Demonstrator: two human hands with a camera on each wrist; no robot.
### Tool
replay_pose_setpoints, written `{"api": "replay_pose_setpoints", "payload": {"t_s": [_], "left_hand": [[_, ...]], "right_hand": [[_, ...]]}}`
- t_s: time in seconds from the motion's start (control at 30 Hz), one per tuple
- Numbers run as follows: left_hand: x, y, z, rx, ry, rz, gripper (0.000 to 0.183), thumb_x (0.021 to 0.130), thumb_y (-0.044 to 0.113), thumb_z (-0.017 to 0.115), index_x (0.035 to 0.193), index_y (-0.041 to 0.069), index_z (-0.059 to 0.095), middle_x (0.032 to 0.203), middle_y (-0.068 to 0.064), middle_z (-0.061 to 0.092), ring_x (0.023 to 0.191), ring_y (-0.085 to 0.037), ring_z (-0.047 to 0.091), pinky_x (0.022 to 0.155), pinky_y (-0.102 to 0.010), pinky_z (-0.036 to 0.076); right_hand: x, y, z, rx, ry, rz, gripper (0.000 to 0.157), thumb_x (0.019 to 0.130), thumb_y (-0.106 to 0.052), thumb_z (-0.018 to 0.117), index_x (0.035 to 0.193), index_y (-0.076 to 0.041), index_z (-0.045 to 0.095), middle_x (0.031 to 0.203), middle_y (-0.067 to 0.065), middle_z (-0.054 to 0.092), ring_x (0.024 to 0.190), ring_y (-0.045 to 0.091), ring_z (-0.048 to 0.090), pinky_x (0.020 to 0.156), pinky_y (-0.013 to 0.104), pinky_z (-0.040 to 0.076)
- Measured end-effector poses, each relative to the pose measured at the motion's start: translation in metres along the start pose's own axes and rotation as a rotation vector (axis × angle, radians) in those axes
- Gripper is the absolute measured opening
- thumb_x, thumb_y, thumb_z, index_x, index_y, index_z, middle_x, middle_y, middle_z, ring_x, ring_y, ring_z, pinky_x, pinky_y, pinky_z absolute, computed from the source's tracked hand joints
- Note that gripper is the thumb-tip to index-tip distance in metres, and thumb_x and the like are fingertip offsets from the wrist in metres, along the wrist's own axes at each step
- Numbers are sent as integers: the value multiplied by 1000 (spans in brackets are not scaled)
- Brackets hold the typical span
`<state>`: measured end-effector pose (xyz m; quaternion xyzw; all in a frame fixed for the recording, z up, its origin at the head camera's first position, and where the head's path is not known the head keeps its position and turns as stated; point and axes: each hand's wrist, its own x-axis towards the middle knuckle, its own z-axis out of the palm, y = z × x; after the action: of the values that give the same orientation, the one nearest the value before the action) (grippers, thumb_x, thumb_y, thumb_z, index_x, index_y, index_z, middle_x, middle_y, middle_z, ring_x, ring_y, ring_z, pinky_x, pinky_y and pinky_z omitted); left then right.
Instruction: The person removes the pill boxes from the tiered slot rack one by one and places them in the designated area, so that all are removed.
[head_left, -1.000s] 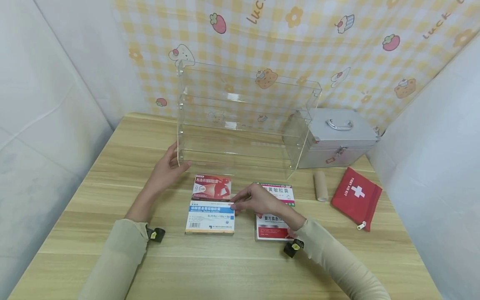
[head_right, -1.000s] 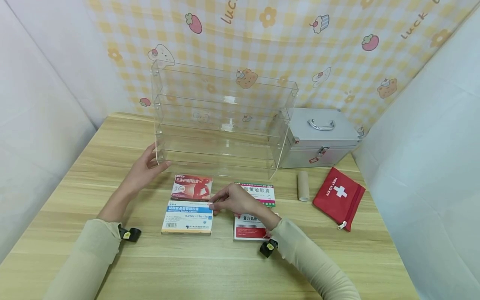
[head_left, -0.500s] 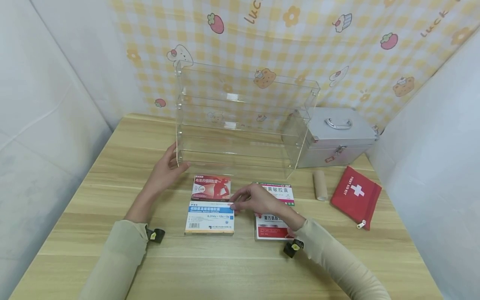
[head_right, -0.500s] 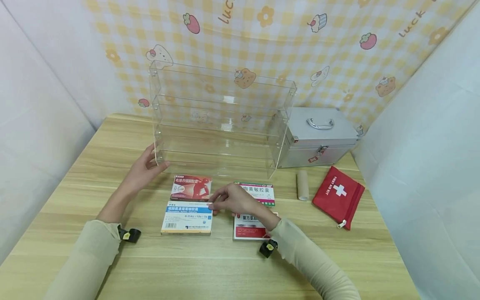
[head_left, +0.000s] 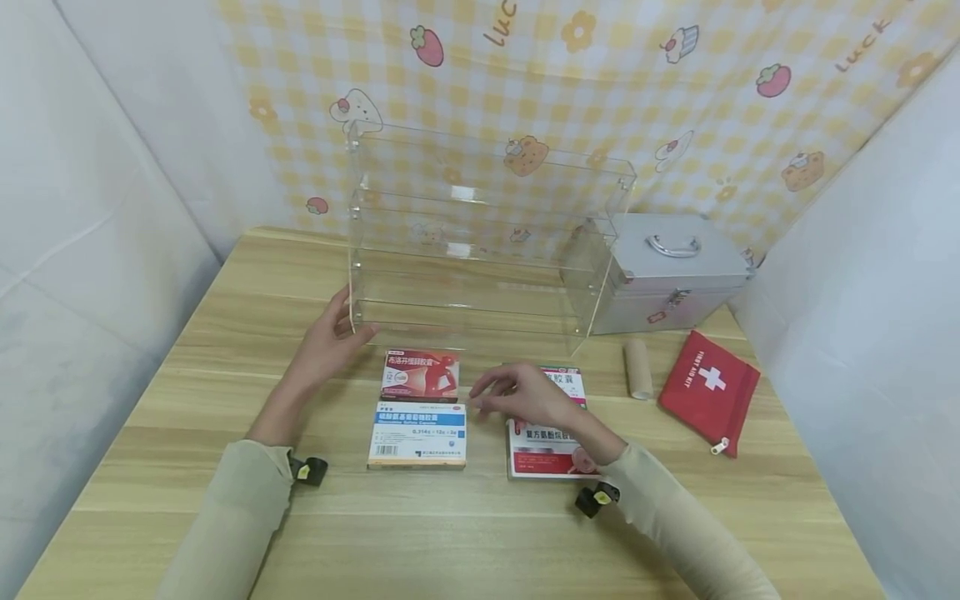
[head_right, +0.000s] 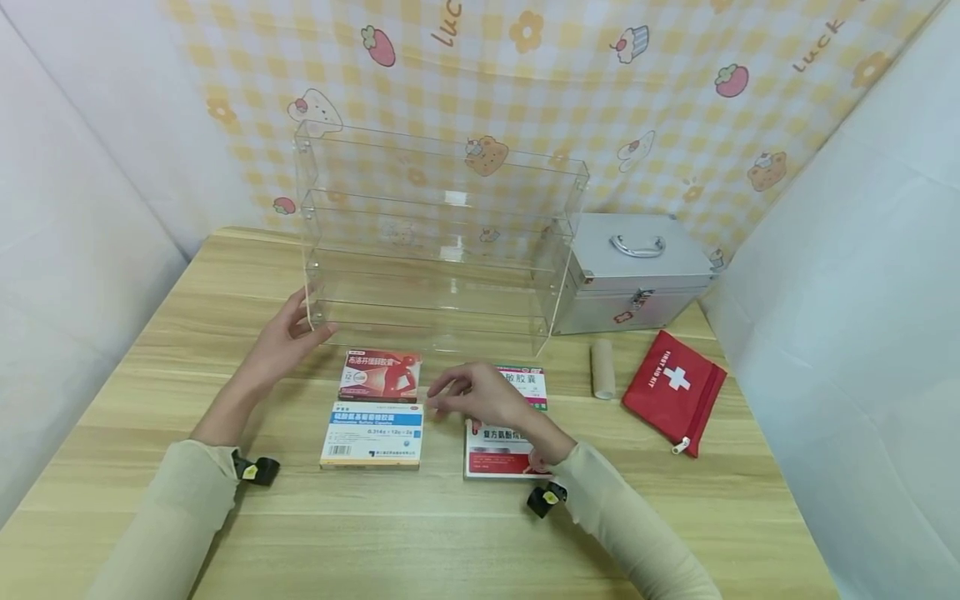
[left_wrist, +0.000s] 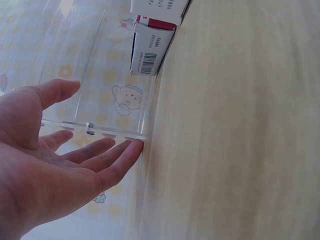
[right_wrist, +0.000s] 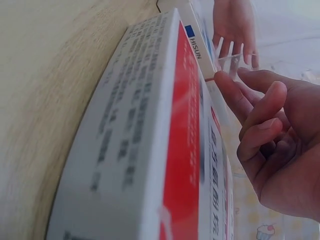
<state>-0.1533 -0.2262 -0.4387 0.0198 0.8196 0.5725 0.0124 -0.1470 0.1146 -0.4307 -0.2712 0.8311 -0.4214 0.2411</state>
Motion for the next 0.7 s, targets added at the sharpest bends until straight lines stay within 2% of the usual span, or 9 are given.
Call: {"api": "replay_pose_setpoints", "payload": {"t_s": [0.13,0.3,0.43,0.57,0.7], "left_hand": [[1,0,-3,-7,-14,-5,82,97,27,63,159,30,9,153,-27,29,135,-47,35,103,-61,38],[1,-1,-5,1,-20,-5,80,97,31,63,158,32,11,152,-26,31,134,-47,36,101,-61,39],[-2,-1,-9,7,-31,-11,81,97,33,63,159,30,11,152,-27,30,134,-47,36,101,-61,39],[-6,-1,-13,53,-54,-26,80,98,35,60,159,18,11,152,-28,29,134,-48,36,103,-61,37],[-14,0,-21,155,-105,-64,84,98,48,55,157,6,13,152,-28,30,134,-48,35,106,-61,34]], "right_hand": [[-4,1,-5,23,6,-5,17,93,-24,69,108,-16,73,83,-3,74,46,15,51,38,22,35],[-11,2,-10,41,37,-12,19,94,-28,69,107,-15,73,83,0,74,48,18,53,36,24,37],[-17,-1,-12,33,81,3,18,94,-23,69,105,-9,73,80,4,73,46,20,49,38,21,38],[-26,-4,-18,48,100,18,17,94,-13,68,104,1,71,80,11,72,47,31,47,40,19,38],[-37,1,-28,72,120,21,16,94,-14,67,104,-1,71,82,14,72,48,31,50,40,21,40]]}}
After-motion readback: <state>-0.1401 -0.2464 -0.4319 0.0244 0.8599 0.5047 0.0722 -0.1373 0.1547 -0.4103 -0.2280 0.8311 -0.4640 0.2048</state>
